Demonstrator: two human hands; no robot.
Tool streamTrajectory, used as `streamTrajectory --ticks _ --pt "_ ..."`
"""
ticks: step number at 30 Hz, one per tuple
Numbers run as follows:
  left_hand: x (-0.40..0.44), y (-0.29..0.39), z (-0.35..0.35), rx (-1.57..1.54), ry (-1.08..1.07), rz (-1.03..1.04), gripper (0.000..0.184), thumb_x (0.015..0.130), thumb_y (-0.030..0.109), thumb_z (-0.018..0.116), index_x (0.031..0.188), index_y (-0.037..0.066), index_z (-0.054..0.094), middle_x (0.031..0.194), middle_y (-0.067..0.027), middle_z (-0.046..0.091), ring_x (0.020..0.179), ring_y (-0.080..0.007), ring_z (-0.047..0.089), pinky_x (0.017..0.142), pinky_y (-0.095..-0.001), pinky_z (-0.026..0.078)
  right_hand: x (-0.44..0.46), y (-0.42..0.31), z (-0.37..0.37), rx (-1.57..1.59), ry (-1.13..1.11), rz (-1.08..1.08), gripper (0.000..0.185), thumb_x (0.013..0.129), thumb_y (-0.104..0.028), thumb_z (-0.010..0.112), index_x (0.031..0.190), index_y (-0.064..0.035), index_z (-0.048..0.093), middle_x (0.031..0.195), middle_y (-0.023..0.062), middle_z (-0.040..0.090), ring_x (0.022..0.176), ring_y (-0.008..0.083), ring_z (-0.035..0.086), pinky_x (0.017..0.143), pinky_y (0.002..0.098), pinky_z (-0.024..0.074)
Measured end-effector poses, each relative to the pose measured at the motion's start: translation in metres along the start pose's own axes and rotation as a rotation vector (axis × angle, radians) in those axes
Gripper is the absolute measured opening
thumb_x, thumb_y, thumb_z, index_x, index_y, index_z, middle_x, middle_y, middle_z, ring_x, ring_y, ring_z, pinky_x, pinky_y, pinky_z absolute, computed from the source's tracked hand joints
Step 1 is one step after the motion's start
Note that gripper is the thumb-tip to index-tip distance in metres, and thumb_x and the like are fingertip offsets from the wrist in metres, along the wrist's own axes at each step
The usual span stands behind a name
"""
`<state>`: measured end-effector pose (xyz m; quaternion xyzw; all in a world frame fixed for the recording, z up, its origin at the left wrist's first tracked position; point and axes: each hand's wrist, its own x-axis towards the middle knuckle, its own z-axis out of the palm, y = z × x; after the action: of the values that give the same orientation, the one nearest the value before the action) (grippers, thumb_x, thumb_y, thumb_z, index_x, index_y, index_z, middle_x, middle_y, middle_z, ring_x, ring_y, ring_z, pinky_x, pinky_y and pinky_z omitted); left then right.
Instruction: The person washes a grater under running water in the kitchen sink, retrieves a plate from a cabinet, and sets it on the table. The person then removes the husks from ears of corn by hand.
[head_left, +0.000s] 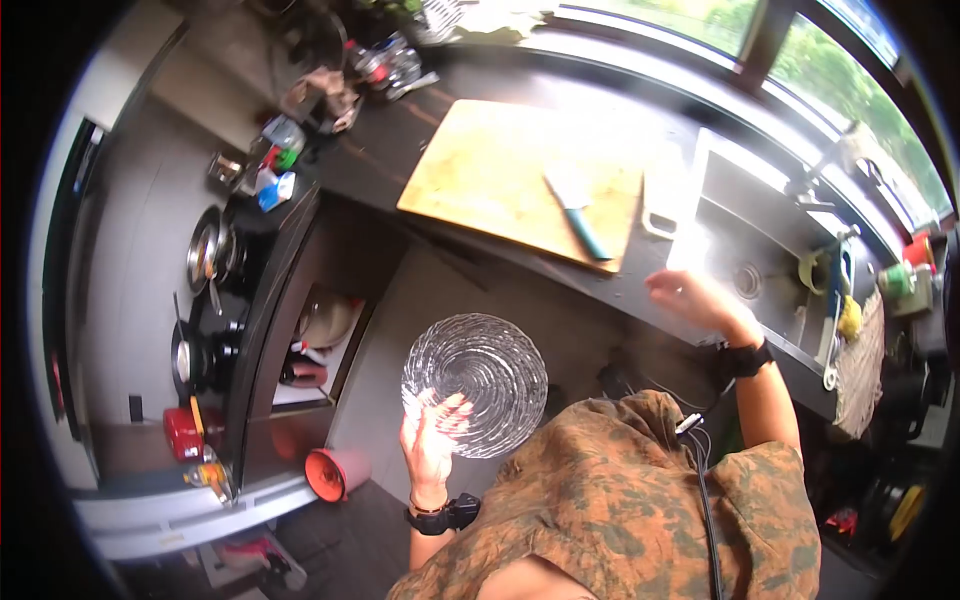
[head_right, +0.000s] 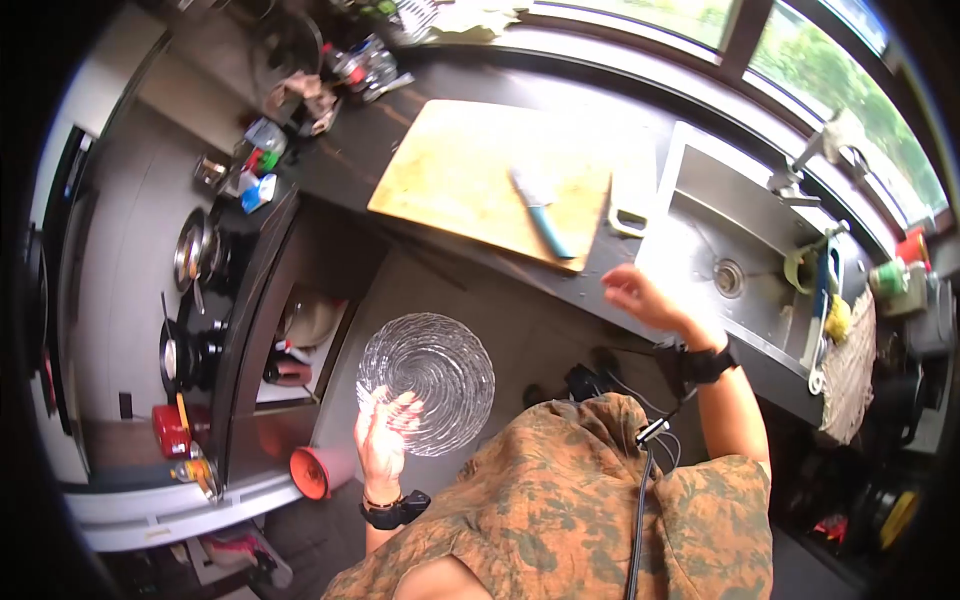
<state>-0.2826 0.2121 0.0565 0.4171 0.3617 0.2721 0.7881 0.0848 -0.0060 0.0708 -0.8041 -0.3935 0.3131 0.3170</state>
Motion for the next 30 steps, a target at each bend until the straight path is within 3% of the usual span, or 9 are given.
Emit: streamTrajectory --ticks 4,8,10,14,16,18,20,25,30 --pt "0.028 -0.047 0.093 0.014 -0.171 -0.019 0.036 0.097 0.017 0.042 0.127 -0.001 0.035 0.111 -0.0279 0.056 0.09 -0.0337 0.063 0.071 -0.0374 0.054 -0.004 0.172 -0.094 0.109 0.616 0.025 0.034 0.085 -0.017 0.058 0.116 -0.0016 0.056 0.107 0.0146 0.062 0.098 0.0221 0.06 0.086 0.032 0.0468" --pt "0.042 -0.083 0.212 0.03 -0.292 -0.058 0.034 0.098 0.016 0.038 0.128 0.0 0.033 0.113 -0.0272 0.056 0.095 -0.034 0.063 0.079 -0.0386 0.053 -0.026 0.304 -0.21 -0.288 0.969 0.433 0.053 0.081 -0.022 0.063 0.125 0.0014 0.046 0.126 0.0228 0.049 0.116 0.0335 0.049 0.099 0.0396 0.038" --pt "0.055 -0.119 0.268 0.037 -0.333 -0.085 0.033 0.099 0.015 0.036 0.128 0.001 0.033 0.113 -0.0262 0.056 0.097 -0.0335 0.062 0.081 -0.0392 0.052 -0.026 0.374 -0.254 -0.604 1.093 0.339 0.063 0.081 -0.025 0.062 0.131 0.003 0.037 0.134 0.0252 0.039 0.124 0.0373 0.038 0.104 0.041 0.0319" --pt "0.08 -0.195 0.354 -0.076 -0.399 -0.173 0.029 0.098 0.013 0.037 0.126 0.003 0.034 0.113 -0.026 0.056 0.097 -0.0331 0.062 0.083 -0.0399 0.052 -0.04 0.4 -0.295 -0.642 0.98 0.451 0.065 0.081 -0.027 0.062 0.132 0.002 0.034 0.135 0.0265 0.036 0.124 0.0405 0.038 0.102 0.0437 0.0324" --pt "0.086 -0.228 0.39 -0.104 -0.43 -0.173 0.029 0.098 0.012 0.036 0.125 0.002 0.034 0.113 -0.026 0.056 0.097 -0.0319 0.062 0.085 -0.0401 0.051 -0.045 0.455 -0.282 -0.322 0.814 0.345 0.044 0.083 -0.025 0.06 0.118 -0.0011 0.049 0.114 0.0248 0.055 0.108 0.0395 0.052 0.092 0.0443 0.0408" --pt "0.087 -0.251 0.421 -0.083 -0.398 -0.188 0.028 0.099 0.011 0.036 0.125 0.0 0.035 0.108 -0.0244 0.059 0.093 -0.0283 0.063 0.081 -0.0364 0.053 -0.056 0.425 -0.272 -0.301 0.722 0.491 0.04 0.083 -0.022 0.06 0.117 -0.0027 0.051 0.108 0.0231 0.058 0.105 0.0371 0.055 0.091 0.0428 0.0426" --pt "0.092 -0.276 0.44 -0.046 -0.413 -0.175 0.028 0.098 0.011 0.036 0.124 0.0 0.036 0.106 -0.0229 0.06 0.09 -0.0265 0.064 0.077 -0.0345 0.054 -0.065 0.417 -0.252 -0.405 0.755 0.339 0.044 0.083 -0.019 0.059 0.123 -0.0042 0.048 0.112 0.0227 0.057 0.106 0.0369 0.054 0.091 0.0425 0.0429" --pt "0.095 -0.326 0.491 -0.006 -0.385 -0.177 0.025 0.098 0.012 0.039 0.119 -0.001 0.041 0.101 -0.0191 0.063 0.085 -0.0231 0.065 0.073 -0.032 0.054 -0.078 0.327 -0.207 -0.66 0.716 0.089 0.075 0.08 -0.02 0.064 0.14 -0.0001 0.025 0.144 0.0185 0.028 0.135 0.0324 0.023 0.11 0.0455 0.0195" --pt "0.09 -0.347 0.53 0.341 -0.342 0.117 0.023 0.098 0.016 0.04 0.111 -0.002 0.048 0.096 -0.0136 0.063 0.081 -0.0176 0.063 0.071 -0.0278 0.052 -0.067 0.326 -0.158 -0.38 0.429 0.14 0.06 0.094 -0.031 0.04 0.144 -0.0069 0.018 0.15 0.0139 0.017 0.138 0.0334 0.014 0.111 0.048 0.0116"
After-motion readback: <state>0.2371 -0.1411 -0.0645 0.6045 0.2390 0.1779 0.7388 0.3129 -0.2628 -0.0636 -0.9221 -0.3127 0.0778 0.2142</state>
